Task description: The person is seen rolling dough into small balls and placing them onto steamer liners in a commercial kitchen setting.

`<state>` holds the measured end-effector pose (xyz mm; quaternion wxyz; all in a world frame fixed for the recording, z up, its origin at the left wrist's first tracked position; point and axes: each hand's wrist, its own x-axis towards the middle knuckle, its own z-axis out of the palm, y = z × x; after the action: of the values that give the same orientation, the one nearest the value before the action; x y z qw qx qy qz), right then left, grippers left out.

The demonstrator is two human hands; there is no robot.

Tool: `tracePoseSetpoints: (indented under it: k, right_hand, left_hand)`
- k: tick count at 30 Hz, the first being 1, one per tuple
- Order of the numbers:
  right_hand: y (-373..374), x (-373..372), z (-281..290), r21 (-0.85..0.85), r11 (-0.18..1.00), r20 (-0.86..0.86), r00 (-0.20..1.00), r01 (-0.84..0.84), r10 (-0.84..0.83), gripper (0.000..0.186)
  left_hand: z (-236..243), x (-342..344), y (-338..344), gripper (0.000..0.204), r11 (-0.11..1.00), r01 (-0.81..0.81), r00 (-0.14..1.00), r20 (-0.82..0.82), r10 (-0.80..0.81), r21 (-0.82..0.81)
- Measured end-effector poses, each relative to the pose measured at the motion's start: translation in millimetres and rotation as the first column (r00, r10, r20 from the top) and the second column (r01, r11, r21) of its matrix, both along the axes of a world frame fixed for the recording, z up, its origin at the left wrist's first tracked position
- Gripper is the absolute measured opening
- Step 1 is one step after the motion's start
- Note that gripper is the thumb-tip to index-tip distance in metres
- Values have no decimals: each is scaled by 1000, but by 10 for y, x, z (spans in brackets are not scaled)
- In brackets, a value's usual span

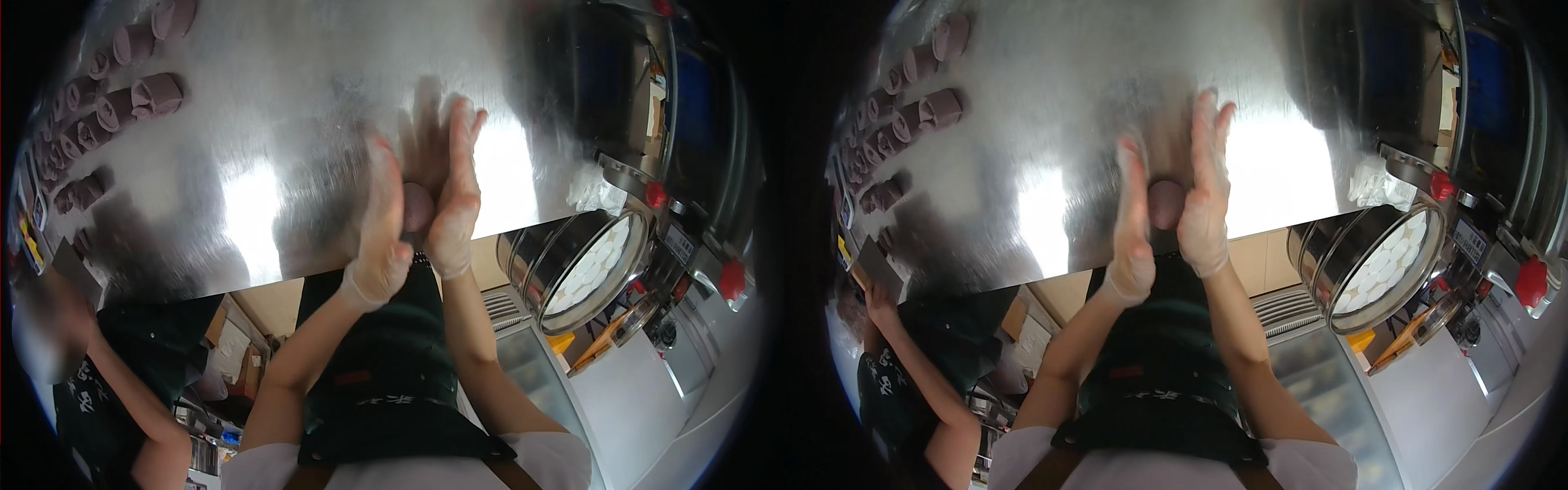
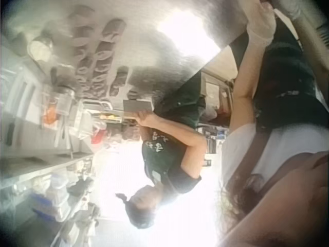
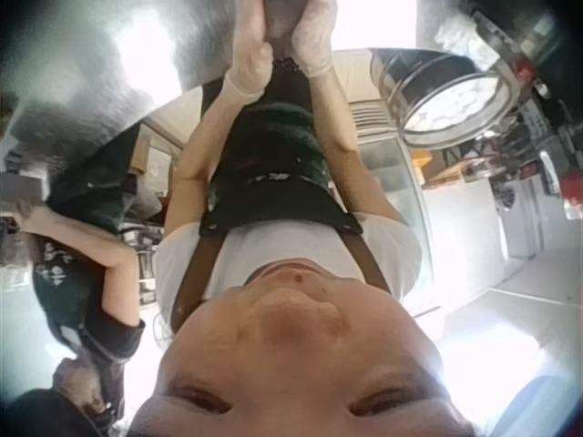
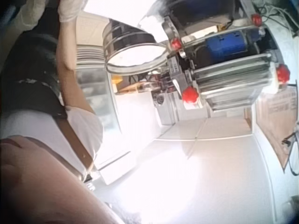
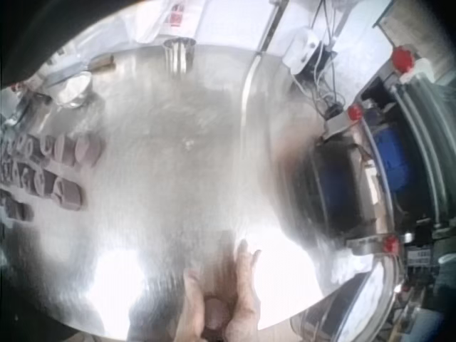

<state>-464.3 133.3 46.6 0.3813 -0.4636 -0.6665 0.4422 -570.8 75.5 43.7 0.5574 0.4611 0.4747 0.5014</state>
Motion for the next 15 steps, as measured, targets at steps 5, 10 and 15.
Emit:
tracePoseSetpoints:
  k: [5, 10, 15]
  right_hand:
    - [-308, -159, 126, -250, 967, 46, 998, 41, -31, 108]
    - [-167, -149, 269, -176, 979, 32, 994, 105, -101, 108]
    - [-25, -149, 166, -67, 996, -2, 998, 66, -67, 107]
  left_hand:
    - [-46, -24, 426, 101, 983, -67, 991, -101, 85, 172]
    - [-313, 43, 3, 100, 917, -166, 973, -89, 211, 364]
    - [-141, -156, 409, 101, 976, -35, 999, -26, 42, 217]
